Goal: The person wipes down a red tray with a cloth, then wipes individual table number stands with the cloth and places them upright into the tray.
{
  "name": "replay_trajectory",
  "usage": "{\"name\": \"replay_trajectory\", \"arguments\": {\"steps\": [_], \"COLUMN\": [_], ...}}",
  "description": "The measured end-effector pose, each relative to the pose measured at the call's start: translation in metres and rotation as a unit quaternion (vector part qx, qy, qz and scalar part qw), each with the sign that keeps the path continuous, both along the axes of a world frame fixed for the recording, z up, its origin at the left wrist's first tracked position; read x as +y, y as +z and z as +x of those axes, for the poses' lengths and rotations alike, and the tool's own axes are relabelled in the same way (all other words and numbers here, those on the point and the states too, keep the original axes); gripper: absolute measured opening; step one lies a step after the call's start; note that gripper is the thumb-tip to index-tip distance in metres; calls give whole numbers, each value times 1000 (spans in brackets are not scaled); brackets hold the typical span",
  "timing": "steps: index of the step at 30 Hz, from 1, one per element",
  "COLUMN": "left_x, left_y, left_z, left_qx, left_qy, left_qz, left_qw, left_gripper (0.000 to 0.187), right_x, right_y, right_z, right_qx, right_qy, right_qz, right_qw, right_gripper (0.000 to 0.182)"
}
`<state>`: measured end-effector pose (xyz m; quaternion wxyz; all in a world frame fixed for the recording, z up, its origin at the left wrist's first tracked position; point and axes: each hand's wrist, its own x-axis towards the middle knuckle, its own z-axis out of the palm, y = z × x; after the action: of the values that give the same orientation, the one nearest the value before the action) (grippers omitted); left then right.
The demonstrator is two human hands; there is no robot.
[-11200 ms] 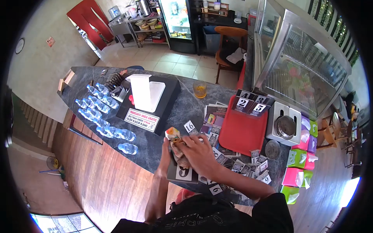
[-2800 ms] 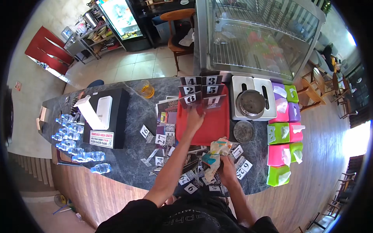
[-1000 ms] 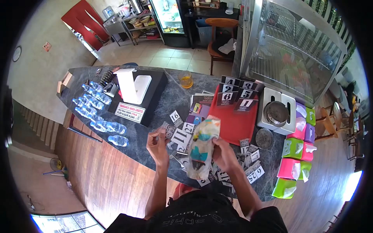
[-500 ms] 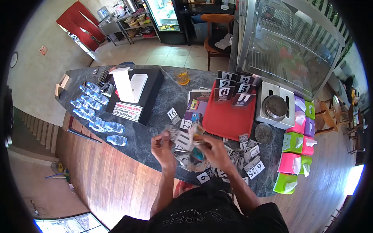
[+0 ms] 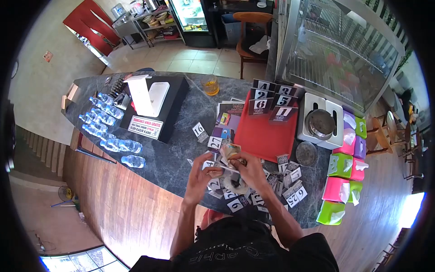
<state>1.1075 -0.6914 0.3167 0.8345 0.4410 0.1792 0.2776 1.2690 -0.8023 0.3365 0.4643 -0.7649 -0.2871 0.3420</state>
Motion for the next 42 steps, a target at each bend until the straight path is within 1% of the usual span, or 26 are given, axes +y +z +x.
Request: {"name": "replay_trajectory", "arguments": {"steps": [1, 2, 3, 5, 6, 7, 9, 10, 12, 13, 15, 16, 18, 21, 22, 23, 24, 26, 27, 28, 31, 32, 33, 35, 39, 42], "left_x": [6, 9, 6, 5, 6, 6, 6, 7, 7, 4, -11, -16, -18, -17, -17, -9, 6, 30, 39, 47, 61, 63, 65, 62, 66, 78], "left_y": [-1, -2, 12, 4, 0, -5, -8, -9, 2, -1, -4, -11, -17, -28, -46, -53, -56, -64, -73, -79, -99, -108, -126, -142, -149, -147], "left_z": [-7, -13, -10, -11, -10, -8, -6, -4, 0, 4, 17, 23, 40, 78, 96, 115, 131, 166, 183, 197, 235, 246, 259, 269, 265, 264], "left_qx": [60, 117, 174, 198, 220, 212, 197, 179, 224, 206, 152, 148, 153, 161, 145, 100, 134, 118, 105, 94, 115, 132, 107, 119, 141, 106], "left_qy": [-39, -77, -55, -34, -12, 29, 69, 88, 113, 96, 59, 54, 32, 14, 36, 84, 108, 108, 117, 127, 109, 97, 122, 121, 109, 118], "left_qz": [169, 332, 432, 441, 452, 423, 333, 246, 276, 256, 231, 245, 291, 345, 268, 238, 274, 282, 332, 381, 441, 474, 502, 505, 536, 521], "left_qw": [983, 933, 883, 875, 864, 880, 920, 949, 928, 940, 959, 957, 944, 925, 952, 963, 946, 946, 930, 911, 883, 865, 849, 846, 825, 839], "left_gripper": [49, 48, 39, 36, 33, 26, 22, 21, 15, 16, 16, 14, 14, 15, 14, 13, 13, 15, 16, 16, 18, 20, 21, 17, 9, 9], "right_x": [-3, -6, -7, -9, -10, -12, -15, -18, -26, -23, -20, -27, -37, -61, -72, -87, -104, -137, -146, -151, -154, -152, -149, -137, -130, -130], "right_y": [-12, -22, -27, -30, -33, -40, -49, -48, -37, -48, -58, -45, -66, -63, -55, -55, -55, -61, -50, -40, -36, -36, -37, -33, -36, -38], "right_z": [0, -1, -5, -12, -14, -17, -20, -21, -29, -41, -57, -51, -44, -32, -26, -21, -16, -10, -10, -9, -6, -5, -4, -2, 2, 4], "right_qx": [-27, -53, -57, -49, -25, -25, 41, 62, 67, 86, 26, 21, 49, 5, 14, -11, -36, 76, 145, 172, 225, 226, 234, 244, 244, 260], "right_qy": [-4, -8, -2, 33, 23, 18, -109, -129, -93, -93, -155, -159, -182, -228, -225, -227, -229, -266, -288, -293, -323, -321, -319, -311, -295, -302], "right_qz": [19, 37, 39, 31, 21, 20, 127, 134, 74, 138, 185, 88, 125, 86, 57, 28, 0, 36, 56, 92, 123, 122, 114, 112, 88, 93], "right_qw": [999, 998, 998, 998, 999, 999, 985, 981, 991, 982, 970, 983, 974, 970, 973, 973, 973, 960, 945, 936, 911, 911, 911, 912, 920, 912], "right_gripper": [18, 19, 20, 20, 23, 23, 25, 31, 36, 41, 37, 31, 27, 22, 22, 22, 22, 27, 31, 32, 34, 34, 34, 32, 31, 31]}}
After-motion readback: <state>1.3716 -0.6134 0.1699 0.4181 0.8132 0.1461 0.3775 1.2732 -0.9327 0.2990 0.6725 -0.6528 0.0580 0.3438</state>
